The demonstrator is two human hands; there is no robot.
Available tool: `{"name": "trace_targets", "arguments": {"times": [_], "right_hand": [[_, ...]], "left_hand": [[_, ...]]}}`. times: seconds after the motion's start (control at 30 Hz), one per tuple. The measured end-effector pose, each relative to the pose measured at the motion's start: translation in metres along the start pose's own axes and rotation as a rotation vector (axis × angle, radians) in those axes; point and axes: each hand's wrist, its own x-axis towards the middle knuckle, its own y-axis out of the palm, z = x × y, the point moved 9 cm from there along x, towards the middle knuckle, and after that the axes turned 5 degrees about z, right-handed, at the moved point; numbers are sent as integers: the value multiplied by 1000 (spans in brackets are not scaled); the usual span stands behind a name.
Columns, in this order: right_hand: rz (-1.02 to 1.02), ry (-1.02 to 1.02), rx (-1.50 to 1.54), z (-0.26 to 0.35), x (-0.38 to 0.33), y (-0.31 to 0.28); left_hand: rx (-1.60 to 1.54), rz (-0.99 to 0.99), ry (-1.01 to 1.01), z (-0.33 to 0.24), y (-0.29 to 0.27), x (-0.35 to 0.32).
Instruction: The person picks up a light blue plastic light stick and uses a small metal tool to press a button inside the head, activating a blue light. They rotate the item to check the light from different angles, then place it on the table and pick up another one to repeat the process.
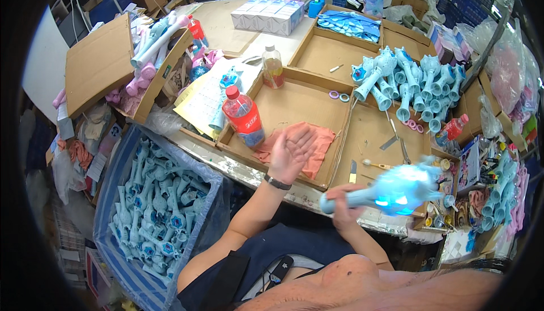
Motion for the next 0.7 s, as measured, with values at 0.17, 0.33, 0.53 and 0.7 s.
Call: {"name": "trace_targets", "arguments": {"times": [0.17,0.33,0.53,0.7], "right_hand": [[88,446,2,-57,-15,18],[383,722,-179,-89,-28,27],[217,369,-187,-52,5,20],[-254,5,120,7,82,-80]], "left_hand": [[18,82,-24,2,2,3],[-163,399,-57,2,25,-4],[-121,476,-75,9,50,-8],[33,42,59,-17,-3,-3]]}}
